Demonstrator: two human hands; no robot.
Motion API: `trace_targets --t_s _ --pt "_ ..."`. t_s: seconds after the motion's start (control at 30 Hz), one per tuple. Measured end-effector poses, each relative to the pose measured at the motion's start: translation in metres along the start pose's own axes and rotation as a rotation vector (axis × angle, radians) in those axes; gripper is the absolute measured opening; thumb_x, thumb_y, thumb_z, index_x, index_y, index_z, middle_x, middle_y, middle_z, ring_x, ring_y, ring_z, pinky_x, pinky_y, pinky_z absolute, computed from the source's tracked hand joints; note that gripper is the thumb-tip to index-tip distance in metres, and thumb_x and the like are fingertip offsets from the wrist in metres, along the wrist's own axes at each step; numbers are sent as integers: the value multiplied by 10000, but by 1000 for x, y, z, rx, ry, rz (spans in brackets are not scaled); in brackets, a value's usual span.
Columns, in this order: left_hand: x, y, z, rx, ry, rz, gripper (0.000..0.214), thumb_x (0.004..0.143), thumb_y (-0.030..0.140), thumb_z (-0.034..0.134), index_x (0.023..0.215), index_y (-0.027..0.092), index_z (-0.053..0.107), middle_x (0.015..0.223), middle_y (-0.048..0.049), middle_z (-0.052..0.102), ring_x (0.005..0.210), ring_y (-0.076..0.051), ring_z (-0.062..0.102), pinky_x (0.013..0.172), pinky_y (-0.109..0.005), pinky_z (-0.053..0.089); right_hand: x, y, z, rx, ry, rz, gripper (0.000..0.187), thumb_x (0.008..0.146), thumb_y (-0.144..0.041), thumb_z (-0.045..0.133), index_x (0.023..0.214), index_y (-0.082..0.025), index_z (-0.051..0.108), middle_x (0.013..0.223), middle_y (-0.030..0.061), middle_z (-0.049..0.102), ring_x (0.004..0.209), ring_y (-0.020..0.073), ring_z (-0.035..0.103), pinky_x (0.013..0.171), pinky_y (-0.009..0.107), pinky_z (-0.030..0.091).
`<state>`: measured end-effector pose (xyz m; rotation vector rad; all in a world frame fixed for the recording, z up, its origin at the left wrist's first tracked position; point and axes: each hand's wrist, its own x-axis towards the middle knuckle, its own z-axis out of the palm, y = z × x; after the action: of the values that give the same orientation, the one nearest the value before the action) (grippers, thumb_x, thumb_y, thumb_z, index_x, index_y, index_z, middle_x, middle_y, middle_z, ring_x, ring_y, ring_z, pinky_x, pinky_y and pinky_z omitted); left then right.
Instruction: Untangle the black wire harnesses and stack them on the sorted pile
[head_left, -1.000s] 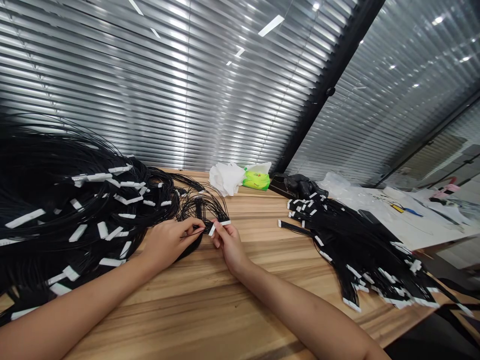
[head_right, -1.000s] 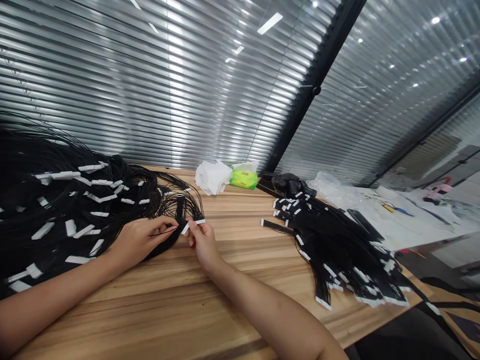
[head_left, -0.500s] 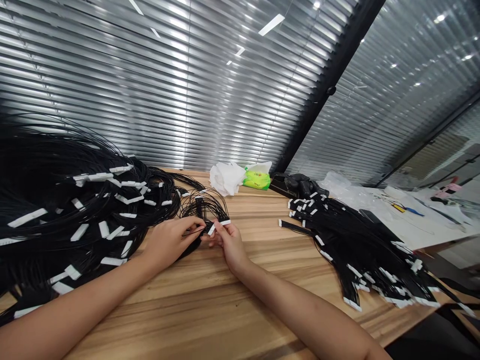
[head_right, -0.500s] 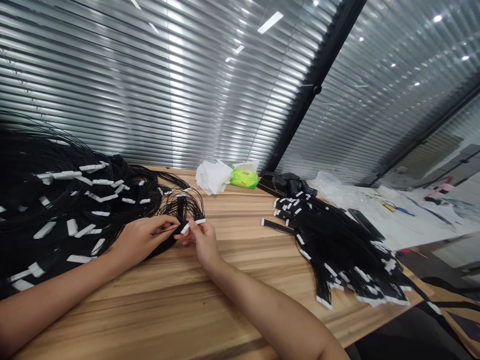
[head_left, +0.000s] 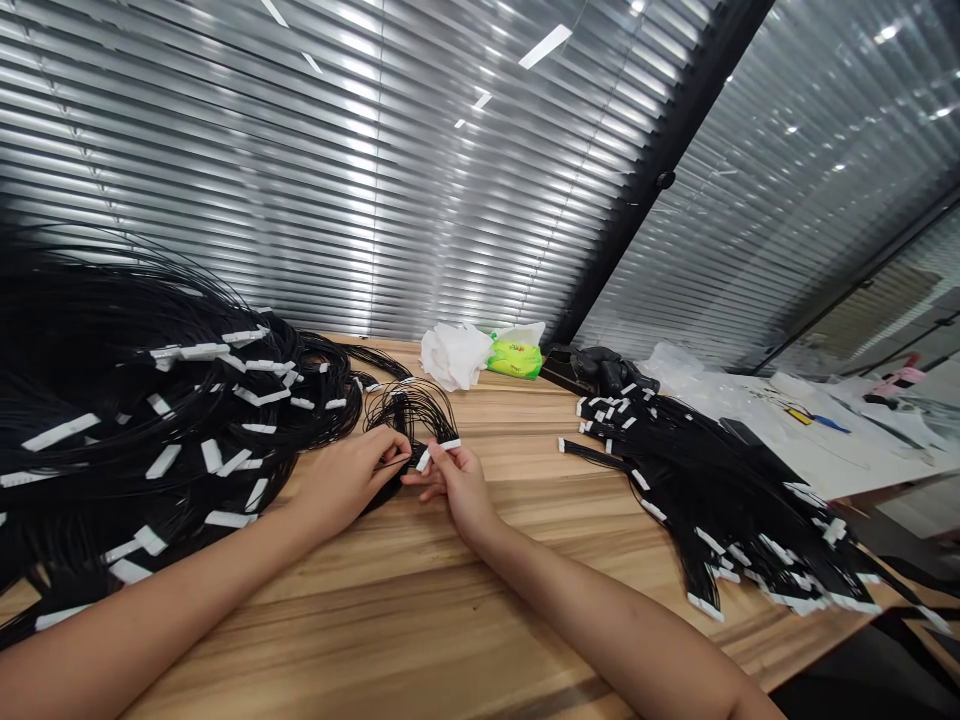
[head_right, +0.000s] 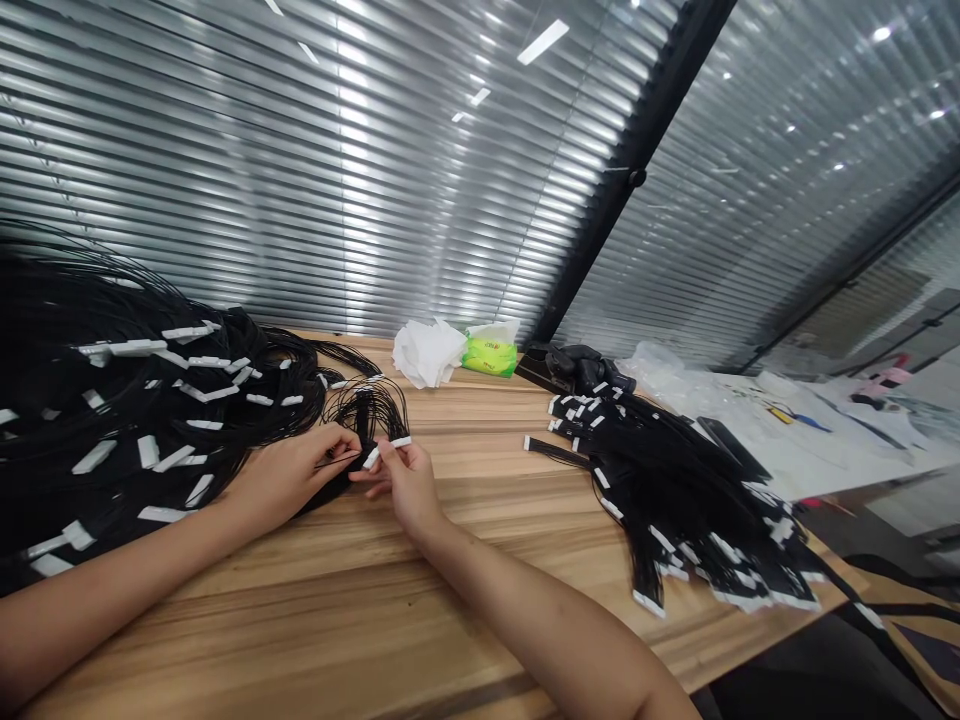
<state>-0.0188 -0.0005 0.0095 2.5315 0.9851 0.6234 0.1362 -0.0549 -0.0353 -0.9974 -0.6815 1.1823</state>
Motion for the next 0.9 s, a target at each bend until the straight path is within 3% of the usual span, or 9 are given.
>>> trace_targets --t_s 0.2,0.4,0.53,0.77,0.9 --pt "1 0 4 34 -24 38 109 885 254 448 855 219 546 779 7 604 692 -173 552 627 -272 347 0 2 0 -11 -2 -21 436 623 -525 787 757 -152 607 565 -33 602 575 189 723 420 180 521" --pt "1 -7 3 51 121 124 243 891 316 489 678 203 468 668 22 545 658 -161 509 645 -282 328 0 -2 0 16 -8 24 433 624 -529 784 760 -162 598 581 -19 637 532 181 711 417 191 518" --pt "3 -13 3 7 199 80 280 882 411 544 696 201 531 699 21 601 681 -156 528 691 -286 346 -1 -5 0 31 17 54 436 638 -530 774 795 -162 602 607 -6 665 508 176 705 427 199 518" --pt "1 -12 2 -71 168 29 249 869 447 551 822 251 696 752 4 712 724 -189 600 736 -300 380 -1 -4 2 41 21 26 410 622 -520 788 744 -164 626 641 3 671 606 207 726 538 259 548" --pt "3 -15 5 -316 176 -75 308 862 486 533 840 247 727 802 -4 730 726 -184 594 701 -279 410 -1 -4 2 -16 1 -15 424 639 -539 768 791 -153 677 700 40 718 667 222 721 641 319 561"
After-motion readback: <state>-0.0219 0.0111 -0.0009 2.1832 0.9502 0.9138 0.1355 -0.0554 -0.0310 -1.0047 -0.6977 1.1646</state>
